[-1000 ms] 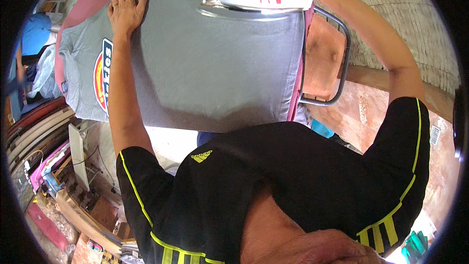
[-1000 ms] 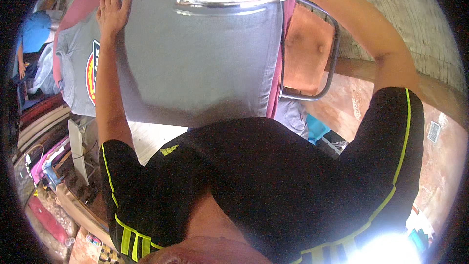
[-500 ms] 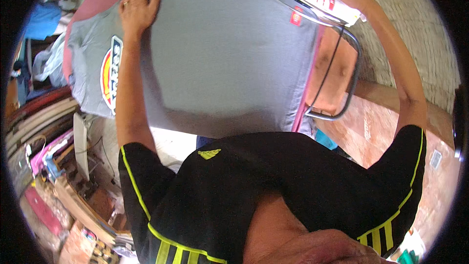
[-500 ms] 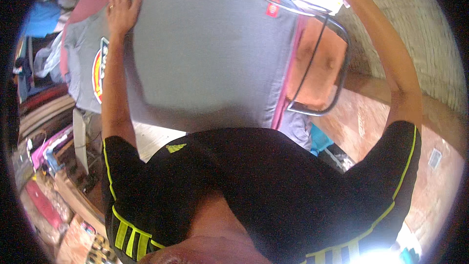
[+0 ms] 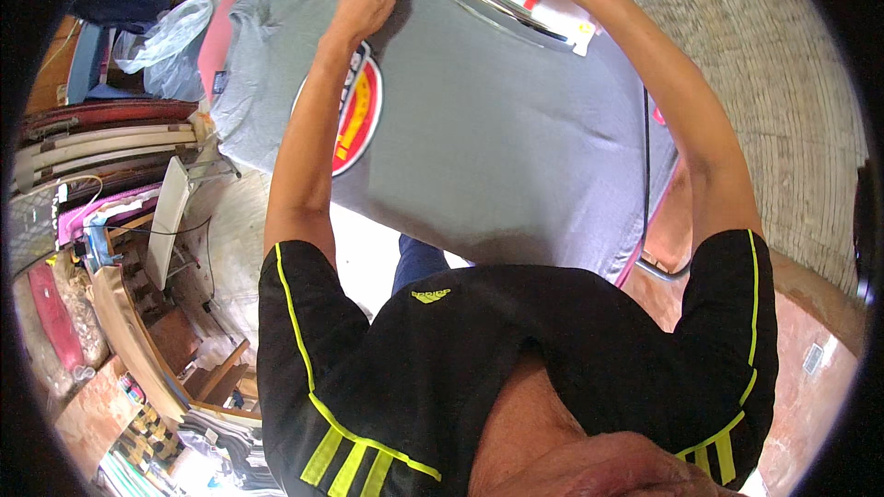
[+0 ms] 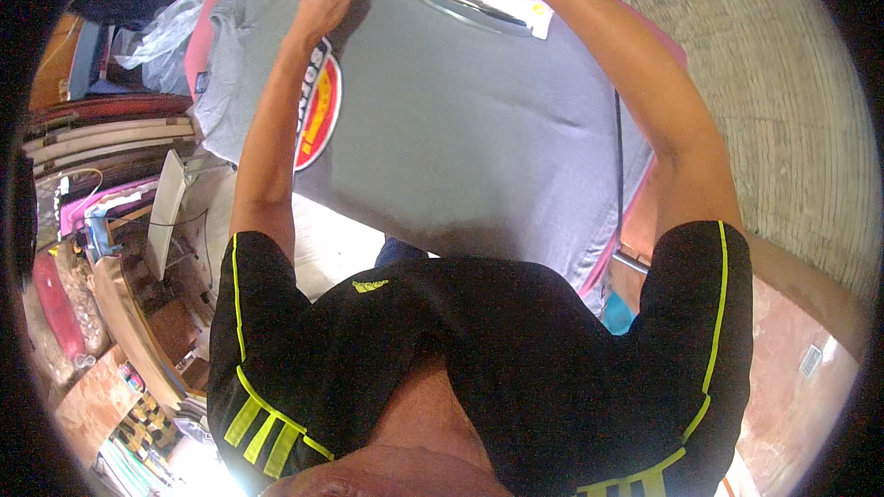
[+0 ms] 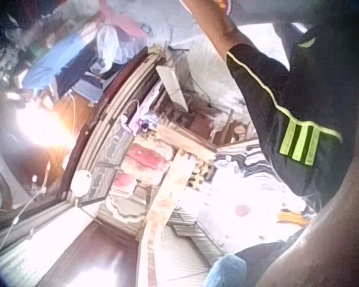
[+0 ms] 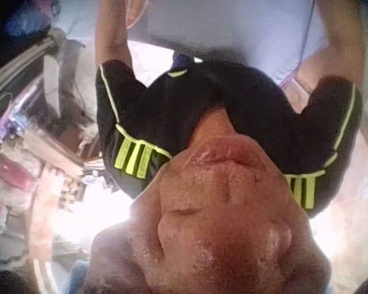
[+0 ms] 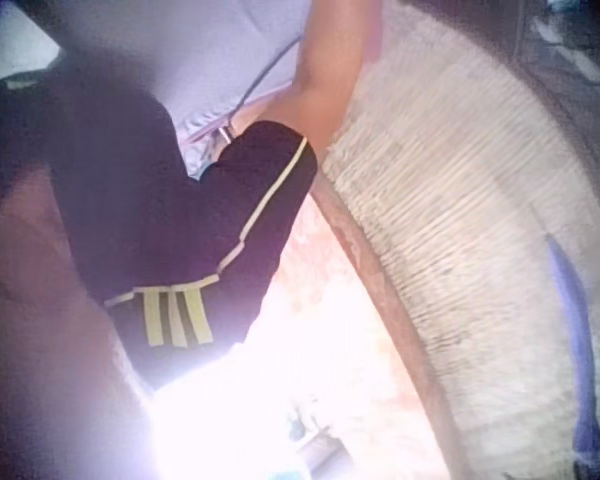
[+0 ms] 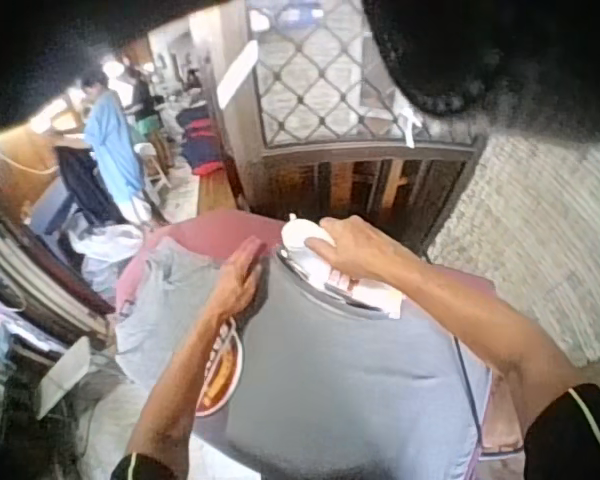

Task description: The person irons a gray t-shirt on a pink ironing board. They use a white electric iron to smooth the fabric, repeatedly adjusting the shirt's position and flipping it over to press different sections.

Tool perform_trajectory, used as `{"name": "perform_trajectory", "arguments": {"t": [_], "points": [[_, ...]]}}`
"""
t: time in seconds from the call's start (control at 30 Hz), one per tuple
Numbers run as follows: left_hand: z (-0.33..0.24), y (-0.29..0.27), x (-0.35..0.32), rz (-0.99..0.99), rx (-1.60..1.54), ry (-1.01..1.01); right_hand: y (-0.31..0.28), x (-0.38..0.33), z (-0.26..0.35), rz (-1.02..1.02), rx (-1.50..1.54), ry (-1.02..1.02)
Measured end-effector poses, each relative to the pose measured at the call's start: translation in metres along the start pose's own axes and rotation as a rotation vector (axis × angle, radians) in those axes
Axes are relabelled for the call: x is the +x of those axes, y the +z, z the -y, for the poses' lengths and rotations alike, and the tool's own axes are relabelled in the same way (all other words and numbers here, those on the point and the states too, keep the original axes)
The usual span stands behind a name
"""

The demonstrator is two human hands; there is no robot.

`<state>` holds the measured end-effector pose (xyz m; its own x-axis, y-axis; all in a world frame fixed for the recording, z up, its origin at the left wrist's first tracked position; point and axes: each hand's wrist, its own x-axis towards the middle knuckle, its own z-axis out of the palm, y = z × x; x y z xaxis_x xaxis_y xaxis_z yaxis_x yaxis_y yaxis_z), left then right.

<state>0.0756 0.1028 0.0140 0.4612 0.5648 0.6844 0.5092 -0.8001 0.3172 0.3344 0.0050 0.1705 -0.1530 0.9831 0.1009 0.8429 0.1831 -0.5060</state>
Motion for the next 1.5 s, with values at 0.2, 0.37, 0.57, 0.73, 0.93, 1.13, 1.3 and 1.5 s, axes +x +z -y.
{"name": "perform_trajectory", "arguments": {"t": [0.2, 0.37, 0.57, 0.73, 0.93, 1.13, 1.3, 1.5], "points": [[0.137, -0.091, -0.016, 0.071, 0.766, -0.488, 0.013, 0.008, -0.031, -0.045, -0.14, -0.144], [0.181, -0.136, -0.005, 0.354, 0.543, -0.774, 0.009, 0.0, -0.022, -0.046, -0.111, -0.042], [0.251, -0.131, -0.013, 0.168, -0.121, -0.615, 0.023, 0.034, 0.004, 0.065, -0.194, -0.068], [0.243, -0.124, -0.017, 0.095, -0.314, -0.632, 0.053, 0.063, 0.049, 0.081, -0.222, -0.184], [0.252, -0.123, -0.026, 0.166, -0.395, -0.697, 0.099, 0.111, 0.092, 0.07, -0.284, -0.209], [0.219, -0.138, -0.02, 0.171, -0.41, -0.772, 0.135, 0.158, 0.152, -0.007, -0.131, -0.236], [0.199, -0.161, -0.044, 0.058, -0.219, -0.633, 0.151, 0.184, 0.187, 0.095, -0.093, -0.088], [0.205, -0.14, -0.066, -0.22, -0.057, -0.571, 0.172, 0.21, 0.198, 0.024, -0.124, -0.167]]}}
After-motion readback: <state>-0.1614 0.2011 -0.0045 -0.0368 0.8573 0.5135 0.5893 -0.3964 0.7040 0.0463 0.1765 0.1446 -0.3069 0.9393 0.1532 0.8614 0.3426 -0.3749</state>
